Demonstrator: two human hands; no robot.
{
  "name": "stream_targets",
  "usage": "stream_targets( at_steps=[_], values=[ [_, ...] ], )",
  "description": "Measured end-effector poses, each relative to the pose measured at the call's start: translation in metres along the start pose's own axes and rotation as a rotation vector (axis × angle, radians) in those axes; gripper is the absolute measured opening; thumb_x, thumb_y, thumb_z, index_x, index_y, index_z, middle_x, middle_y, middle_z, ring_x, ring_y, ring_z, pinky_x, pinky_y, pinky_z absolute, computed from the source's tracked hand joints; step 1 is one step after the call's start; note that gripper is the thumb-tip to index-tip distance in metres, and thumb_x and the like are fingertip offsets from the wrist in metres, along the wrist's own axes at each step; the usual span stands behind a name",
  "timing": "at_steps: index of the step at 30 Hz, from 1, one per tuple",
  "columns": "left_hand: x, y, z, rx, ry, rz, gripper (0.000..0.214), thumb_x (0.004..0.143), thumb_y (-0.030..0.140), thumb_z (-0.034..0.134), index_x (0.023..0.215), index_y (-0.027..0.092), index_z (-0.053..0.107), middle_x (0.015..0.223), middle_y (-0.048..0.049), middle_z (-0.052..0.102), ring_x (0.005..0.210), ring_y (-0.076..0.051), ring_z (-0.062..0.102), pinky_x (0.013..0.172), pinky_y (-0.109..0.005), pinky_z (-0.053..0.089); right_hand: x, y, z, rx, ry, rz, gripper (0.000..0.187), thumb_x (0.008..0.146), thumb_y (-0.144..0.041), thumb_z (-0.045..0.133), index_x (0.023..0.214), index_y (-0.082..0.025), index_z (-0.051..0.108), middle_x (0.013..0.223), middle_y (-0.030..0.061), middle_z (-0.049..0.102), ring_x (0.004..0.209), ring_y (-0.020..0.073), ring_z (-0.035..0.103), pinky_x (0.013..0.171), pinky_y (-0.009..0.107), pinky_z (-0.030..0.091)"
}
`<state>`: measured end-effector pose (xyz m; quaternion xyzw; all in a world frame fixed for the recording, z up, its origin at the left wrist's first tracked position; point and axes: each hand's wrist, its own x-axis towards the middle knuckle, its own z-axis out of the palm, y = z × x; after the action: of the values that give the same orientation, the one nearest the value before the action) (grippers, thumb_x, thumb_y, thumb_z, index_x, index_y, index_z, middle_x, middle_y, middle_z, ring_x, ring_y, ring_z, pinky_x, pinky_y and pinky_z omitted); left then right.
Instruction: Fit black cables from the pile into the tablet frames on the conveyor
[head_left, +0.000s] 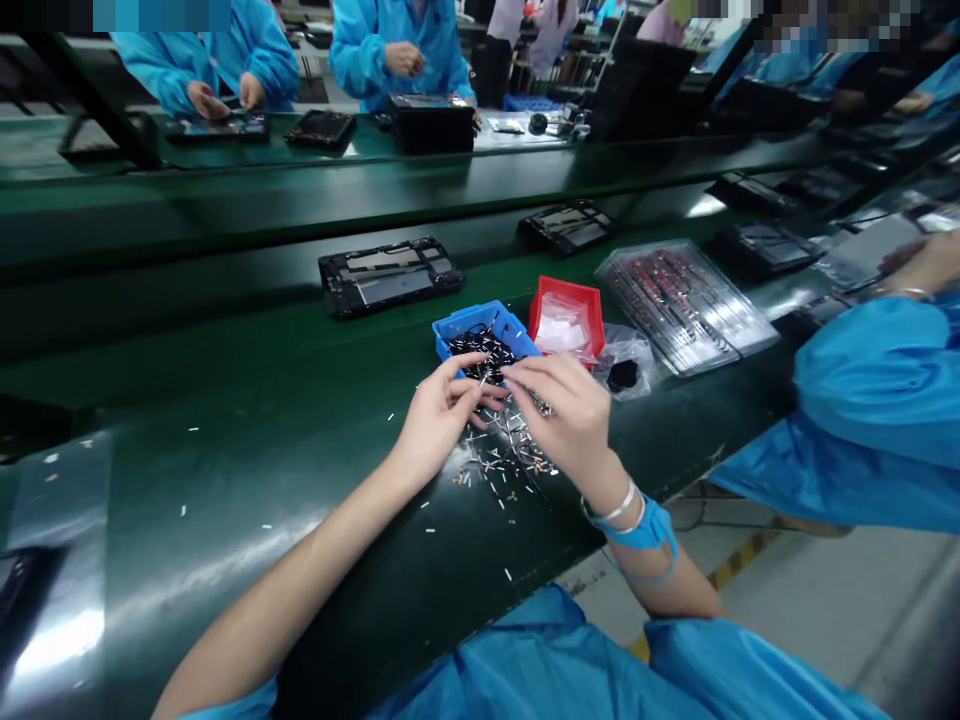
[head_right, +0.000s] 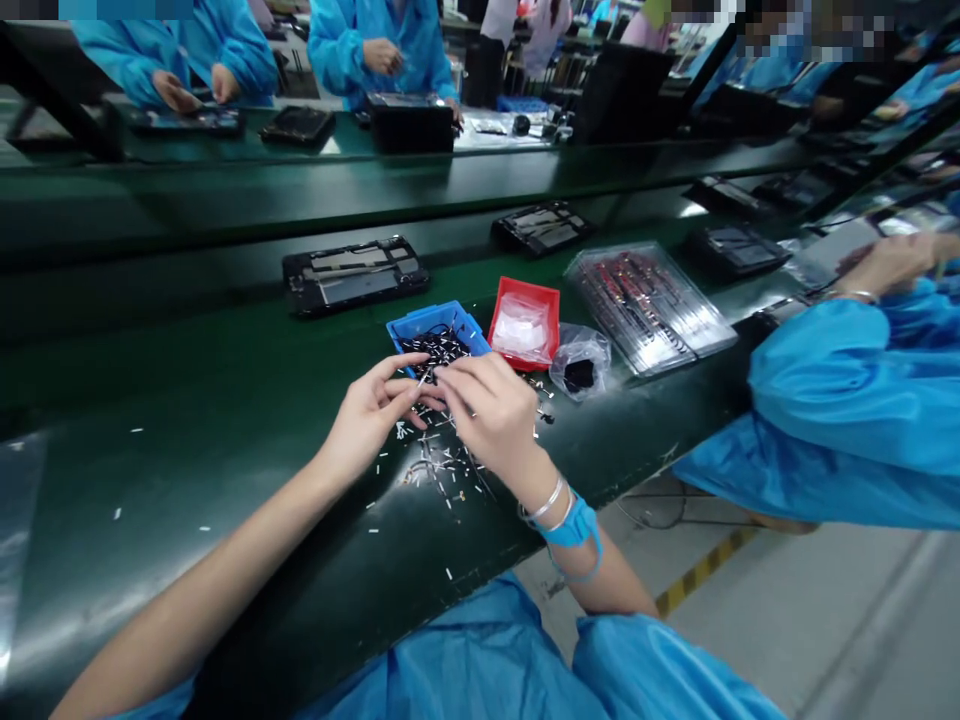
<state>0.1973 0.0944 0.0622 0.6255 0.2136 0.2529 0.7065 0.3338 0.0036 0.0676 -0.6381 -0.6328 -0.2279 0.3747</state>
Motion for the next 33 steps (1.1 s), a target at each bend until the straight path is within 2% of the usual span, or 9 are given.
stream_targets(
  at_steps=[5,9,13,16,20,26,29,31,33],
  values=[
    [-0.005,-0.002,0.003,0.296,-0.042,0.141,0.046,0.087,0.010,0.042,0.133,0.014,0.046,0.095,-0.0065,0.072,0.061,-0.010,0.062,0.062,-0.025,0.055,-0.008,-0.020,-0.002,-0.001,-0.071,-0.085,0.014,0.088,-0.014,0.056,0.090,-0.016,0.070,0.084,0.0074,0.072,0.077,0.0175,0.062,0.066,0.031,0.053],
    [-0.007,-0.002,0.003,0.454,-0.077,0.219,0.050,0.087,0.007,0.040,0.136,0.015,0.044,0.087,-0.0045,0.071,0.056,-0.010,0.060,0.063,-0.026,0.054,-0.007,-0.009,0.000,0.003,-0.105,-0.072,0.017,0.087,-0.015,0.054,0.084,-0.020,0.069,0.081,0.0034,0.072,0.073,0.0155,0.063,0.065,0.030,0.053],
    [-0.005,0.001,0.001,0.249,-0.110,0.076,0.054,0.088,0.009,0.040,0.141,0.015,0.037,0.091,-0.0077,0.070,0.065,-0.013,0.065,0.050,-0.019,0.051,-0.005,0.027,0.002,-0.132,0.028,0.063,0.018,0.086,-0.013,0.054,0.078,-0.020,0.068,0.074,0.0019,0.071,0.068,0.0155,0.063,0.063,0.030,0.052],
    [-0.002,0.003,-0.001,0.125,-0.108,0.002,0.056,0.088,0.011,0.042,0.143,0.018,0.033,0.093,-0.0078,0.069,0.060,-0.011,0.064,0.043,-0.016,0.046,-0.007,0.043,-0.002,-0.316,0.147,0.165,0.024,0.084,-0.009,0.053,0.097,-0.021,0.070,0.090,0.0060,0.071,0.078,0.0201,0.063,0.066,0.035,0.052],
    [-0.001,0.004,-0.001,-0.015,-0.156,-0.110,0.065,0.087,0.013,0.045,0.147,0.020,0.024,0.087,-0.0063,0.068,0.055,-0.010,0.063,0.039,-0.015,0.043,-0.012,0.027,-0.006,-0.207,0.150,-0.043,0.045,0.080,-0.007,0.062,0.122,-0.025,0.061,0.090,0.0057,0.066,0.079,0.0185,0.058,0.067,0.033,0.051],
    [-0.002,0.018,-0.009,-0.008,-0.375,-0.204,0.067,0.086,0.023,0.052,0.148,0.021,0.025,0.100,-0.0107,0.069,0.062,-0.015,0.067,0.042,-0.019,0.045,-0.016,0.006,0.005,-0.008,0.074,-0.181,0.024,0.082,-0.004,0.061,0.100,-0.019,0.067,0.078,0.0051,0.065,0.071,0.0159,0.055,0.058,0.027,0.048],
    [0.019,0.017,-0.055,0.415,-0.108,0.052,0.045,0.085,0.033,0.061,0.128,0.021,0.056,0.122,-0.0115,0.063,0.095,-0.022,0.068,0.066,-0.029,0.054,-0.017,0.013,0.005,0.039,0.121,-0.058,0.027,0.079,0.000,0.062,0.097,-0.019,0.067,0.083,0.0061,0.067,0.074,0.0162,0.059,0.063,0.030,0.051],
    [0.041,0.009,-0.104,0.766,0.373,0.267,0.041,0.082,0.038,0.065,0.117,0.017,0.061,0.134,-0.0118,0.055,0.124,-0.029,0.051,0.087,-0.040,0.051,-0.018,0.019,0.003,0.052,0.132,0.031,0.028,0.079,0.001,0.063,0.097,-0.020,0.068,0.083,0.0056,0.069,0.073,0.0161,0.061,0.065,0.031,0.052],
    [0.064,-0.001,-0.157,0.942,0.727,0.215,0.052,0.085,0.044,0.062,0.121,0.007,0.056,0.143,-0.0158,0.044,0.139,-0.035,0.030,0.101,-0.050,0.038,-0.019,0.024,0.001,0.048,0.125,0.079,0.028,0.079,0.001,0.063,0.096,-0.021,0.069,0.082,0.0043,0.069,0.071,0.0157,0.062,0.066,0.031,0.052]
  ],
)
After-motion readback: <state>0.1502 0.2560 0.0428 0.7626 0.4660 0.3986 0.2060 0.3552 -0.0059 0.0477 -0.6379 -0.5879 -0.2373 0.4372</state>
